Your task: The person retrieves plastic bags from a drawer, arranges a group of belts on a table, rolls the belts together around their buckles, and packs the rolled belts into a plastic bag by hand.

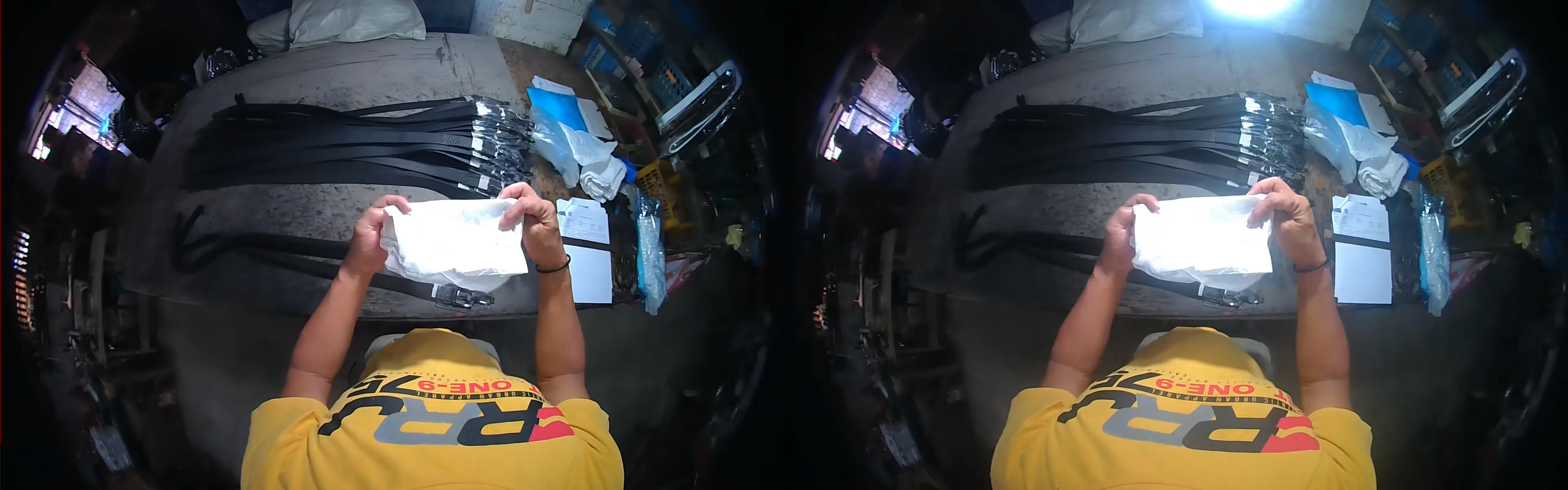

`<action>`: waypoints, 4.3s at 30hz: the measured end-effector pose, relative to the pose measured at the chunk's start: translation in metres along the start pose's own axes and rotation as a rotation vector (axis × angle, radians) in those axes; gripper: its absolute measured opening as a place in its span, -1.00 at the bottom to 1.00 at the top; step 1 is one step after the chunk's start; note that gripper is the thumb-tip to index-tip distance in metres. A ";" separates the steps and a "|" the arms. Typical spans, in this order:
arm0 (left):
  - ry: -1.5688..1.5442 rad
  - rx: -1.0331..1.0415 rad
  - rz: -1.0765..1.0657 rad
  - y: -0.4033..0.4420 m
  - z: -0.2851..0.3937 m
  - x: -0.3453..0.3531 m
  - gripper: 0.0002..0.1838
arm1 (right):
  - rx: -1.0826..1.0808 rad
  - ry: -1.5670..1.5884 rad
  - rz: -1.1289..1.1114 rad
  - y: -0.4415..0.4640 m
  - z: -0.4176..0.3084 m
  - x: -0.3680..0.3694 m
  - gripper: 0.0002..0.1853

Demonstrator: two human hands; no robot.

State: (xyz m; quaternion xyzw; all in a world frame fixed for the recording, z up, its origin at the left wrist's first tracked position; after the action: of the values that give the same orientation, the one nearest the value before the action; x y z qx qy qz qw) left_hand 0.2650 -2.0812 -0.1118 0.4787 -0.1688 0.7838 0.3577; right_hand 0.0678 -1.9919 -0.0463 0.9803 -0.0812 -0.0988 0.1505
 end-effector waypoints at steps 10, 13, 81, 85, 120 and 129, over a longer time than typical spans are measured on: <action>0.996 -0.208 -0.204 0.014 0.014 0.042 -0.88 | 0.149 -0.385 -0.464 -0.011 -0.055 0.010 0.00; 1.205 -0.201 -0.473 0.026 -0.006 0.083 -0.80 | 0.032 -0.331 -0.526 -0.005 -0.037 0.048 -0.03; 0.886 0.050 0.235 -0.006 -0.066 -0.001 -0.87 | 0.415 0.157 -0.027 -0.049 0.062 0.044 -0.66; 0.370 -0.241 0.047 -0.013 -0.081 0.011 -0.67 | -0.045 -0.163 0.051 -0.037 0.034 0.026 -0.72; 0.852 0.493 -0.753 -0.116 0.024 0.209 -0.87 | -0.585 -0.157 -0.035 -0.100 -0.200 0.053 -0.78; 2.117 -0.310 -0.509 -0.055 -0.116 -0.088 0.33 | 0.131 -0.879 -0.079 -0.168 0.099 0.079 -0.51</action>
State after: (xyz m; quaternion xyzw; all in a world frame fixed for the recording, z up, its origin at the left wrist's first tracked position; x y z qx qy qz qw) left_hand 0.2565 -2.0083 -0.2489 -0.4653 0.2304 0.6713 0.5290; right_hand 0.1440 -1.8763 -0.2047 0.8550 -0.1058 -0.5065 0.0355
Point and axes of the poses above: each hand's wrist, its own y-axis towards the middle knuckle, its own x-axis out of the palm, z = x × y, the point moved 9 cm from there along y, towards the middle knuckle, and after that the axes turned 11 degrees about -y, right-handed, at the moved point
